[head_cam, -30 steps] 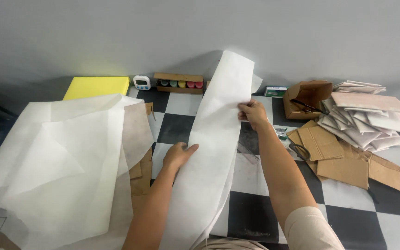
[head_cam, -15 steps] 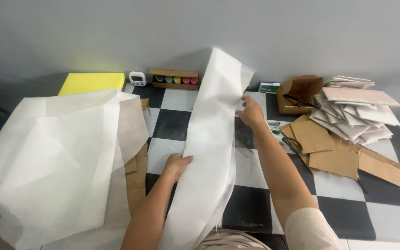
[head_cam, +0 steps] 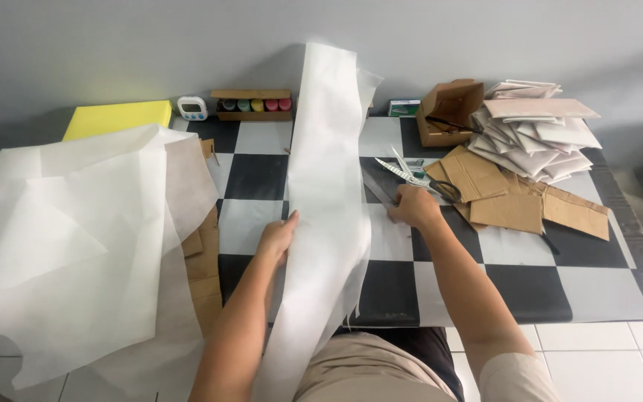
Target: Cutting thin white material with scissors and folding the pieces into rectangles
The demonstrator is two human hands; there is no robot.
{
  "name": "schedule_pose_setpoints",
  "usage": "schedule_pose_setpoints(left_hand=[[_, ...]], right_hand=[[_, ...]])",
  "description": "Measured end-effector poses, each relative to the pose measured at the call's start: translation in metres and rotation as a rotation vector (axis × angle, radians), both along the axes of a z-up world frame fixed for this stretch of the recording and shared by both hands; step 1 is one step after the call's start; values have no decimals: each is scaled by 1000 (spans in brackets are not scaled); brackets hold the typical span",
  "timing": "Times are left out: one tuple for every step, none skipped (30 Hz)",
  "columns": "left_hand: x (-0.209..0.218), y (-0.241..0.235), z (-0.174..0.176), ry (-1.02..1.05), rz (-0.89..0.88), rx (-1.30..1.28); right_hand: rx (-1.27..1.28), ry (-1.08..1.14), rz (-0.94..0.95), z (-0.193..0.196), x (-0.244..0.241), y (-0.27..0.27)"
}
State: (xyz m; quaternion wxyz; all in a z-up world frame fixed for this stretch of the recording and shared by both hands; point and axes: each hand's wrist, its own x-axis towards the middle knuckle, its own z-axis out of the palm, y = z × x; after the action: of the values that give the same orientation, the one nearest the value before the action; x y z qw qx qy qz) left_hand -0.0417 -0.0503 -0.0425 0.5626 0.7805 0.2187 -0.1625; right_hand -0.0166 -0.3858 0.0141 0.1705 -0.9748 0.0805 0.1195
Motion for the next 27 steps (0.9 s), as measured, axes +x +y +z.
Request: schedule_pose_setpoints(left_hand=[[-8,9,1,-5,-1,-3],[-16,18,2,64,-7,-256],[-25,29,3,130,-11,-507],[-29,33,9,125,-11,-508],[-37,38,14,115,-33,-513],[-44,43,18,105,-56,-518],[-43,44,10,105,-57,-519],[-42,45,2,97,-59,-529],[-39,45,-6,84,-64,-539],[-38,43,0,80,-67,-539],[-40,41,5,81,-58,-462],[-42,40,10,82,-49,-384],[-41,38,4,77,-51,-384],[-40,36,-2,35,-19,-216],[-41,34,-9,-4,16,-49],[-42,34,-10,-6,18,-49],[-43,33,-12,-28,-43,158],[-44,33,-14,-50,-104,366],[-47,31,-12,-49,-102,365],[-49,29,-11,-84,-158,451],[-51,27,-9,-120,-216,536],[-62,24,11,-119,-217,535],[-68,20,34,-119,-281,644],[-75,15,56,-120,-344,753],[-67,13,49,-121,-346,752],[-59,11,43,-302,-402,893],[-48,9,38,-489,-454,1034]], right_hand=[[-3,-5,-1,1,-4,-3],[8,-53,-15,2,-8,-6],[21,-102,-26,2,-12,-6],[20,-106,-24,5,-15,1],[231,-87,-32,5,-23,8],[442,-67,-42,5,-30,16],[441,-67,-42,5,-34,27],[516,14,-82,5,-37,38],[592,90,-122,6,-40,48],[591,85,-123,13,-44,55],[623,81,-146,18,-50,63],[654,76,-169,24,-55,71],[655,71,-168,10,-50,71],[579,5,-155,-4,-44,72],[503,-57,-141,-19,-39,73],[503,-59,-139,-25,-38,73],[482,-80,-151,-31,-38,73],[461,-102,-164,-38,-37,73],[461,-101,-162,-34,-40,74],[411,-105,-138,-30,-43,74],[361,-109,-116,-25,-46,74],[360,-108,-116,-26,-49,77],[274,-78,-62,-24,-49,78],[188,-49,-9,-21,-48,80],[187,-49,-11,-24,-47,80],[162,-48,12,-26,-46,80],[138,-51,37,-27,-41,81]])
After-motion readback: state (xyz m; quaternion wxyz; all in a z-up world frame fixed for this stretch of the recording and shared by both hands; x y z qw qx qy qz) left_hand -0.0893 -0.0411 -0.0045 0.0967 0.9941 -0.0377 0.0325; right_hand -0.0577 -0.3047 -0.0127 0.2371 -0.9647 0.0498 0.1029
